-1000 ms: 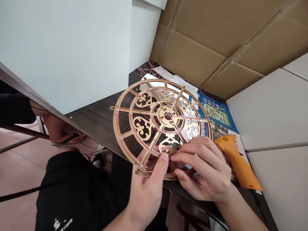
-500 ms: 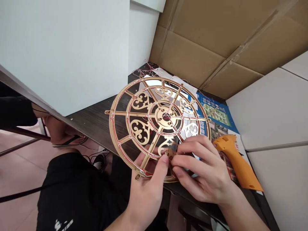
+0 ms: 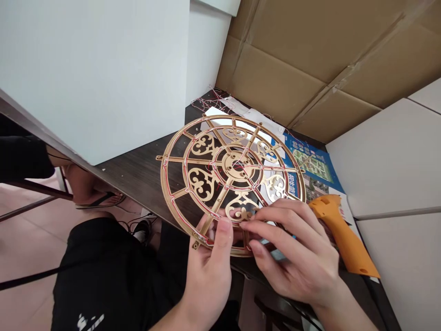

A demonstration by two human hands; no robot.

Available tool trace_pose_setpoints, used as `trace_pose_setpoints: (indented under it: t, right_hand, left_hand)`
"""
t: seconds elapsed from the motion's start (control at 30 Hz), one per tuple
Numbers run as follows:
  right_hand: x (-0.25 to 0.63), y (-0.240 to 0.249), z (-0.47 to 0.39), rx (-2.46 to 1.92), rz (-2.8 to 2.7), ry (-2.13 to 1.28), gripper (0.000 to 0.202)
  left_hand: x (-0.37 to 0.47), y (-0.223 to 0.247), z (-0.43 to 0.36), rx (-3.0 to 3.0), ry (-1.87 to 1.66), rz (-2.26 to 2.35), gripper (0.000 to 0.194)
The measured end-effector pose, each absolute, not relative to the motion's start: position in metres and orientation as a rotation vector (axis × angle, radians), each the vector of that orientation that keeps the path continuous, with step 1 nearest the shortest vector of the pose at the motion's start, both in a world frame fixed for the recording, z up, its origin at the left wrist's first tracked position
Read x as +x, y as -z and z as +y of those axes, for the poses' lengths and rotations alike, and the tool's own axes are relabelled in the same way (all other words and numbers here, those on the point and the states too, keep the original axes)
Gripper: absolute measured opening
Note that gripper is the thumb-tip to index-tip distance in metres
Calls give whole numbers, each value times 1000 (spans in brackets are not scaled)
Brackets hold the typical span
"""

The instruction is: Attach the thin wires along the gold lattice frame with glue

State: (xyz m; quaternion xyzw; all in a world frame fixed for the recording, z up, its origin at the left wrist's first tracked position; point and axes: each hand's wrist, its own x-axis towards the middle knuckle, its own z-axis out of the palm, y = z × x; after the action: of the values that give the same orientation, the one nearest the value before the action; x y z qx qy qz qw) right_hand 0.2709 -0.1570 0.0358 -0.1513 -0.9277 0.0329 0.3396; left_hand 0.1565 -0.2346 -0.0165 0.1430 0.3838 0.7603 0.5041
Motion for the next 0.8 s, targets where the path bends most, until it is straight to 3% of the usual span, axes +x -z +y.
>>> trace_pose_setpoints:
  t: [0.3, 0.8]
  right_hand:
    - [265, -37, -162, -503, -2422, -104, 8]
    - [271, -37, -154, -415, -2496, -61, 8]
  left_hand:
    - [157, 17, -237, 336, -1847, 980, 11]
    - [156, 12, -236, 328, -1873, 948, 7]
